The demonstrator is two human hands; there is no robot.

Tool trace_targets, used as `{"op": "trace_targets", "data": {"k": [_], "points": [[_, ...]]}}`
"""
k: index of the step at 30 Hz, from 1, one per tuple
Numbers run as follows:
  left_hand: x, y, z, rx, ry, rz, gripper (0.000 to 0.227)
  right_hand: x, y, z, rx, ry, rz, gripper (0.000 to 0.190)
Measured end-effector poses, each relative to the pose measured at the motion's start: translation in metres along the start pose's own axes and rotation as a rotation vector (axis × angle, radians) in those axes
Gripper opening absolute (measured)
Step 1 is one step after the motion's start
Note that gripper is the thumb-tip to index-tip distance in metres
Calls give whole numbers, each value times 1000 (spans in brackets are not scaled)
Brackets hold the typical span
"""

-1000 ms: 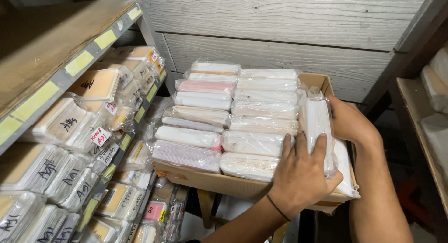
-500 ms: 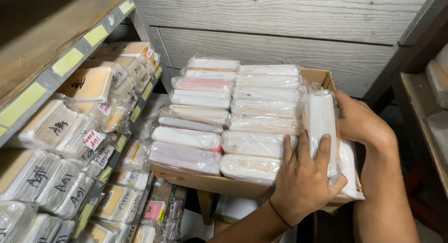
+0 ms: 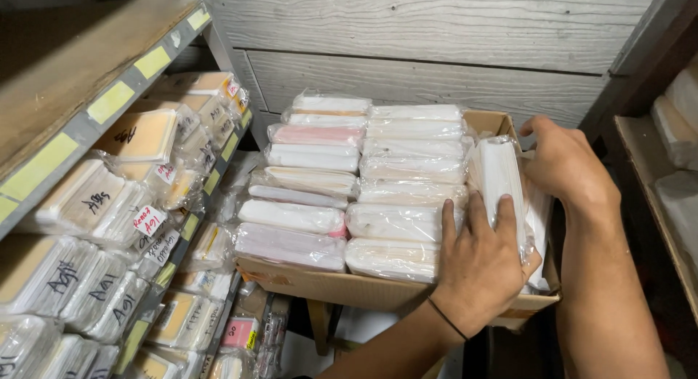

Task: The person repeatedly picks stacks of plastic-wrapped phone back covers from a shelf, briefly turns them over to view labels, and places them into a cardboard box. The process is repeated for several different labeled stacks throughout the clip.

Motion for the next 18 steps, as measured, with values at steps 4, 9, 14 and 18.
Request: {"op": "trace_targets", "data": {"k": [4, 9, 14, 18], "points": [[0, -2, 0, -24, 44, 138, 68, 9, -6, 5, -49, -24, -12, 45], [1, 4, -2, -34, 164, 259, 68, 15, -8, -6, 79, 46, -18, 53], [-5, 5, -4, -30, 165, 211, 64, 11, -11, -6, 123, 88, -27, 53], [-8, 5, -6, -46, 120, 175, 60, 17, -20, -7, 110, 126, -29, 56]]}}
Point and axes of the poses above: each hand's wrist, its own z-axis towards the middle knuckle, its own x-axis out of the palm, y = z × x, the point moved 2 cm from there along z, towards the middle knuckle, and after that the axes turned 9 degrees about -y, right-handed, at the moved point
